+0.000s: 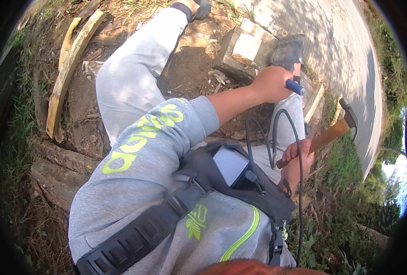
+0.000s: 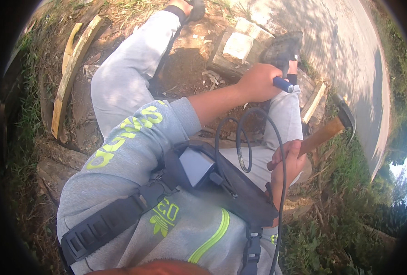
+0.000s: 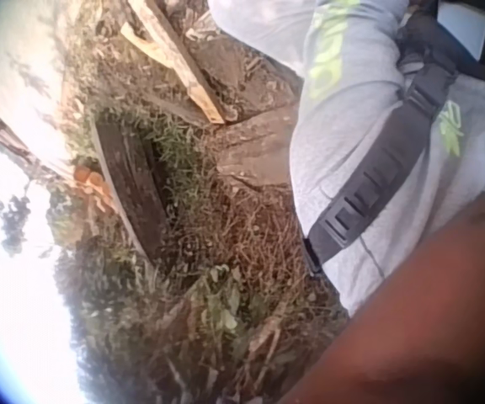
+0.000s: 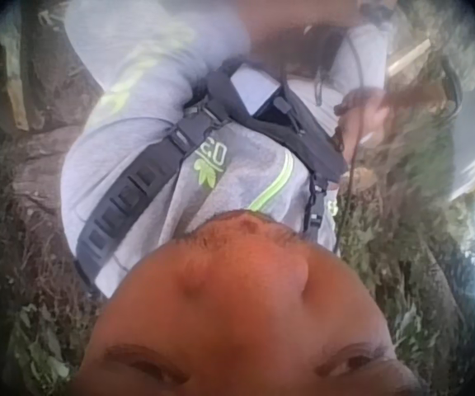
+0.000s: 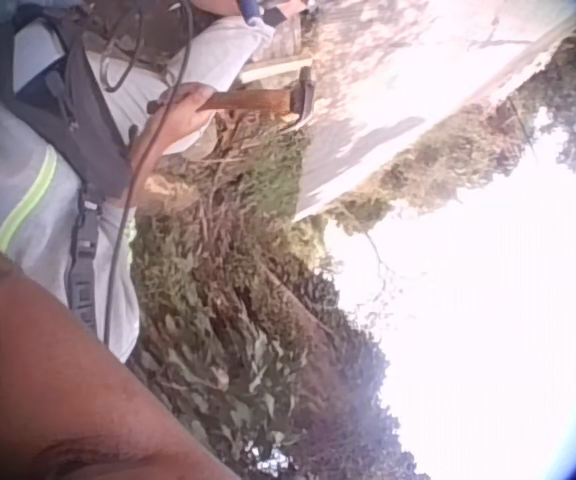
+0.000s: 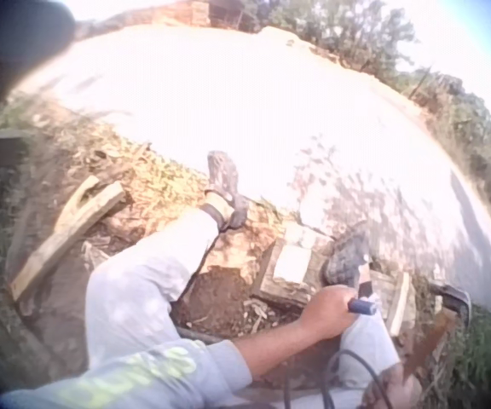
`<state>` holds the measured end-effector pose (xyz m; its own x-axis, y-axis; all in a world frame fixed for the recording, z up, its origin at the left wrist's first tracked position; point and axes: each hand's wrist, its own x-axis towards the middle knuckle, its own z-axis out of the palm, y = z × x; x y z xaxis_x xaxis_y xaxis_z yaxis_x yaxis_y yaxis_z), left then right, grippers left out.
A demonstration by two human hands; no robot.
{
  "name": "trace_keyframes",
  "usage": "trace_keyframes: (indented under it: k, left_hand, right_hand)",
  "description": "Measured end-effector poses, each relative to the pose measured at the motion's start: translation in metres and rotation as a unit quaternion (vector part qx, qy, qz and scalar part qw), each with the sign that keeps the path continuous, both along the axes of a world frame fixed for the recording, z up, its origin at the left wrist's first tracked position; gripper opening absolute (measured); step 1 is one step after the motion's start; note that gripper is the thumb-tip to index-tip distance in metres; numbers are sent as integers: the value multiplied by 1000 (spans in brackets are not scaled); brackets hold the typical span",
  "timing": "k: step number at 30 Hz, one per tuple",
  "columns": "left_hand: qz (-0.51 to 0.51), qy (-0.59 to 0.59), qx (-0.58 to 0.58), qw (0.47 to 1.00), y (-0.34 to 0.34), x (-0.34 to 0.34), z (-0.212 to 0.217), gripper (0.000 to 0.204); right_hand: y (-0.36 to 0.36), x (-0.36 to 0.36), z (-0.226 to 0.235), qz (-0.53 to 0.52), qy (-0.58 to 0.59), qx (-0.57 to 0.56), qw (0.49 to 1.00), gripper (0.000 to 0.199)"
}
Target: The person uses a hammer and chisel to carve a piece of wood while sitting on logs outdoors.
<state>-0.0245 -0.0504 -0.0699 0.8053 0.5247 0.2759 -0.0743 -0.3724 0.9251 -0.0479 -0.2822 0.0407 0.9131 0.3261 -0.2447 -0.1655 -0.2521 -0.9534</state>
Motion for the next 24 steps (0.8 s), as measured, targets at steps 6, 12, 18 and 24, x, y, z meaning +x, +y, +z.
trace_keyframes:
  k: [6,12,18,24]
  left_hand:
    - [-39,-58,58,996,-26,10,-14,25]
    - [-48,-32,72,996,-23,7,-15,24]
    - [-51,-39,74,995,-23,10,-14,22]
    - [-37,-46,87,994,-21,12,-18,27]
  right_hand:
    - [-18,-16,-2,-40,18,-27,999,37]
    - [-26,-43,-42,-24,16,-32,999,34]
    - [-31,-39,-41,-85,23,131,988,27]
    - [-29,-30,-32,-44,38,17,998,38]
